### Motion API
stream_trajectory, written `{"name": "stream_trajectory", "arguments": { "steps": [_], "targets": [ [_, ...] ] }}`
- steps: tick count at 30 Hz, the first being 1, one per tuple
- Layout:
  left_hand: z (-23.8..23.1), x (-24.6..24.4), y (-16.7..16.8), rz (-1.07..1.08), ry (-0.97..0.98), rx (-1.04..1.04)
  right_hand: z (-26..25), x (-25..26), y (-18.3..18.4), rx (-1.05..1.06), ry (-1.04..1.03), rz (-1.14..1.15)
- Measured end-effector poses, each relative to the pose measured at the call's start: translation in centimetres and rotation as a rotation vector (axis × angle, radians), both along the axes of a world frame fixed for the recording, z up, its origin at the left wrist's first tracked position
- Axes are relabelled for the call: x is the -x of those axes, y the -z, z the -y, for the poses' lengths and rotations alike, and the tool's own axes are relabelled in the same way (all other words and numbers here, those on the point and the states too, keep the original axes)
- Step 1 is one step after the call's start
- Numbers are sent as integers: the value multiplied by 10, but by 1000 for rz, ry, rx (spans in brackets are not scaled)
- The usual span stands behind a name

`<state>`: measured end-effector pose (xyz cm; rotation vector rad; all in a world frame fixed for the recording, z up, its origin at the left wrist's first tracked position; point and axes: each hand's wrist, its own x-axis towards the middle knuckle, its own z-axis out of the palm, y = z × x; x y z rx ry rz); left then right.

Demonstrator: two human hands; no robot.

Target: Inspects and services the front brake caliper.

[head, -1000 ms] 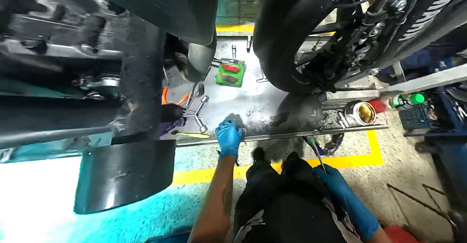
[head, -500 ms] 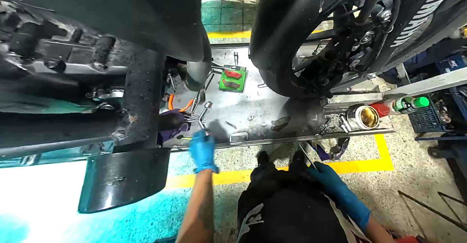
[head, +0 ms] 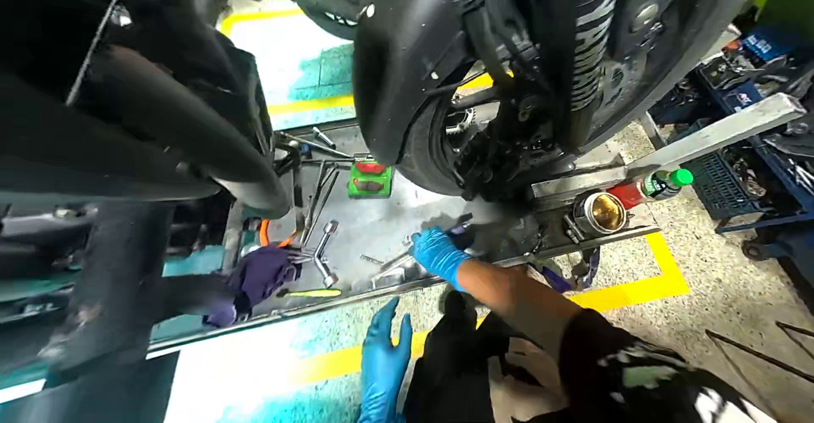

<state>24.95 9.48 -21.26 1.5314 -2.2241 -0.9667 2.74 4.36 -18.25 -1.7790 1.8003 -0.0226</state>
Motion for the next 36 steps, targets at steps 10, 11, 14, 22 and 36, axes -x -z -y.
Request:
{"name": "stream_trajectory", "arguments": {
  "steps": [10,11,14,22,36],
  "targets": [
    [28,78,-109,-331,-14,159,-119,40,42,204,323,252],
    [30,107,-124,-366,51,197,-143,51,45,203,421,236],
    [37,187,-152,-387,182,435,-197,80,45,156,645,217],
    [35,226,-165,-311,168,458,-275,110,39,546,921,272],
    [10,203,-257,-888,278,-502,-78,159,-199,1713,117,289]
  ]
}}
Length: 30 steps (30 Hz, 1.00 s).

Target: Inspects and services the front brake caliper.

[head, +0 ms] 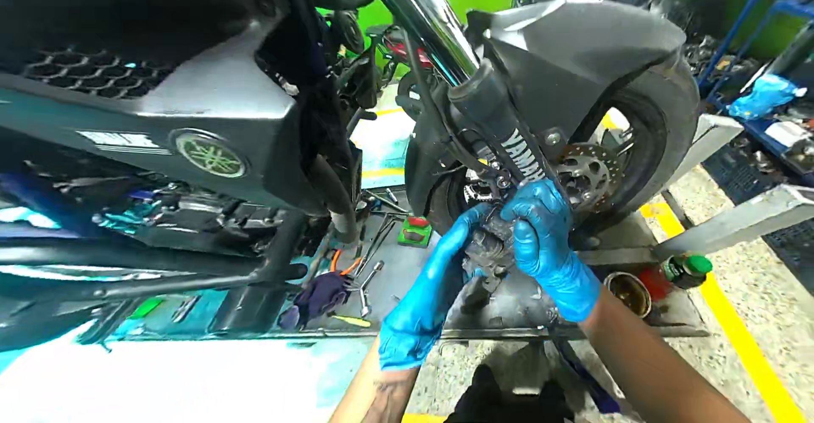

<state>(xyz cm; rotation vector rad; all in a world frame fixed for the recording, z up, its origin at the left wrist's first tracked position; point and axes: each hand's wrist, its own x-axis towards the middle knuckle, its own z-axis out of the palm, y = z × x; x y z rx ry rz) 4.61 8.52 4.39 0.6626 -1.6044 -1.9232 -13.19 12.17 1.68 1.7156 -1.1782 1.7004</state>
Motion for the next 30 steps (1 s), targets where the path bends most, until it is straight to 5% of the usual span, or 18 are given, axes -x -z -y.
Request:
{"name": "stream_trajectory", "arguments": {
  "steps": [6,30],
  "targets": [
    [-4,4,-17,-36,-113,-95,-1,-7,-34,-142,35,-69],
    [19,12,-18,-87,-36,-182,-5,-12,-24,-104,316,-101]
  ]
}}
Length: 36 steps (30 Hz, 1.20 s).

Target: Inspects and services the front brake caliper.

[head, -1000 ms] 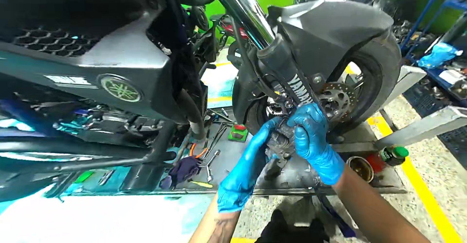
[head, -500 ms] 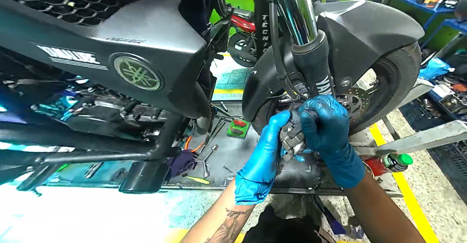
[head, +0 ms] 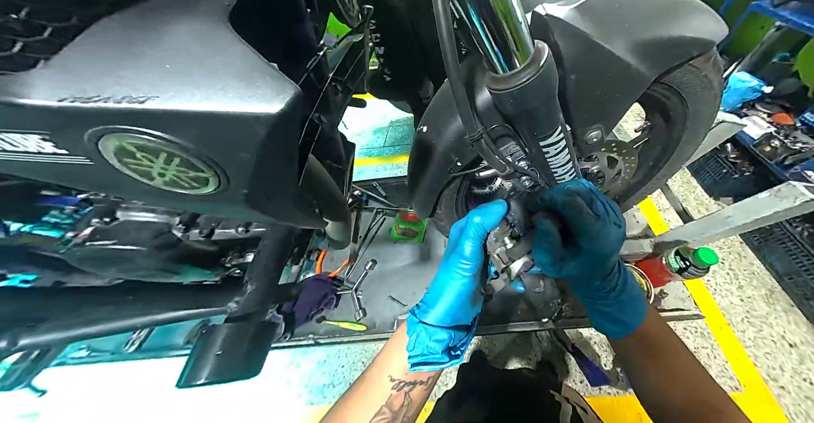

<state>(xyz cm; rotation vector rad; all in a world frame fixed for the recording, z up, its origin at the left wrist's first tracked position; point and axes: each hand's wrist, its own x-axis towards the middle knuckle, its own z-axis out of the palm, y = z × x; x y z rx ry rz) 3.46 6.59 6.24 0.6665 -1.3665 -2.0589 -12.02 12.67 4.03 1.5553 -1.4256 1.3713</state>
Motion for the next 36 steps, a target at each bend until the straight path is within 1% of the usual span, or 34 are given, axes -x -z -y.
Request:
{"name": "stream_trajectory", "arguments": {
  "steps": [3,4,6,7,8,10,12,13,15,16,18,19,20,21,22,24,25,27,29,30,31,32,33,36],
  "targets": [
    [11,-6,-12,64,-69,-91,-37,-17,-19,-161,72,28],
    [15,-8,-13,74,-69,-118,-55,-16,-21,-186,58,60],
    [16,-8,-14,75,-58,-148,-87,-3,-13,-164,-11,184],
    [14,-8,-15,85,-67,-166,-98,5,-7,-140,-60,311],
    [13,-8,-13,86,-77,-185,-107,12,-1,-113,-120,499],
    [11,-10,-8,52,-61,-212,-119,22,13,-16,-309,999],
    [9,-7,-7,32,-72,-243,-126,29,32,96,-526,1402],
    [7,-6,-9,24,-91,-247,-127,29,46,132,-593,1562],
    [0,-5,-11,4,-126,-182,-131,23,78,144,-635,1809],
    [-3,-6,-8,-25,-130,-122,-134,20,97,140,-681,1903],
    [-5,-7,5,-100,-114,56,-134,10,117,139,-712,2043],
    [-3,-9,13,-114,-86,164,-130,3,115,132,-652,2091],
    [-4,-10,20,-85,-71,257,-128,-2,114,111,-617,2112],
    [-6,-11,27,-10,-63,365,-129,-6,115,85,-608,2108],
    [-8,-12,34,124,-50,514,-129,-7,116,86,-628,2093],
    [-9,-13,49,381,-45,891,-126,-6,114,107,-679,2114],
    [-9,-10,60,467,-86,1042,-125,-4,116,109,-702,2124],
    [-6,-5,85,581,-151,1193,-119,1,123,121,-728,2165],
    [4,2,107,600,-216,1294,-112,7,134,155,-726,2218],
    [9,6,117,586,-263,1333,-111,8,140,137,-703,2219],
    [12,10,125,569,-302,1336,-111,8,146,107,-663,2212],
    [11,13,131,562,-334,1280,-112,7,153,72,-650,2195],
    [5,14,135,581,-357,1136,-109,7,157,67,-610,2220],
    [-35,7,142,627,-346,419,-99,6,170,60,-685,2233]
  ]
}}
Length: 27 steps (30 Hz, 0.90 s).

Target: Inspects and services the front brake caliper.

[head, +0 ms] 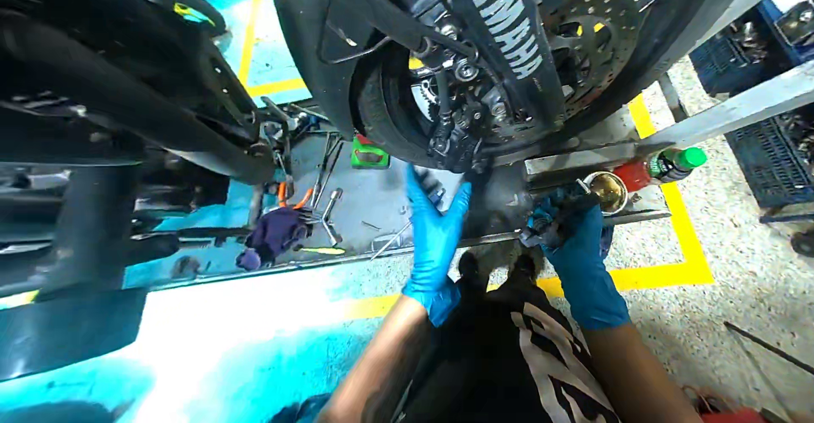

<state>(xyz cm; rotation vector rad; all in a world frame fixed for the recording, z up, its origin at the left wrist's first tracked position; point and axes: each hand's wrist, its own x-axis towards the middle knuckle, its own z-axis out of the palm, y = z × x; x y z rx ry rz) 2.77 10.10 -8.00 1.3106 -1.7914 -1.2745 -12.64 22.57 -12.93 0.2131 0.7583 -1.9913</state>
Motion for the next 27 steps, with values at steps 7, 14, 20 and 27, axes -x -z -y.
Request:
{"name": "stream_trajectory", "arguments": {
  "steps": [7,14,20,27],
  "targets": [
    [-61,-8,72,-37,381,-465,14,-29,22,-407,-52,-111],
    [-70,-21,127,216,333,-459,-28,-21,74,-513,-193,-113],
    [-32,20,188,409,325,112,-21,29,68,-612,-463,-866],
    [-40,29,203,655,450,194,50,53,110,-760,-1061,-2026]
  ]
}}
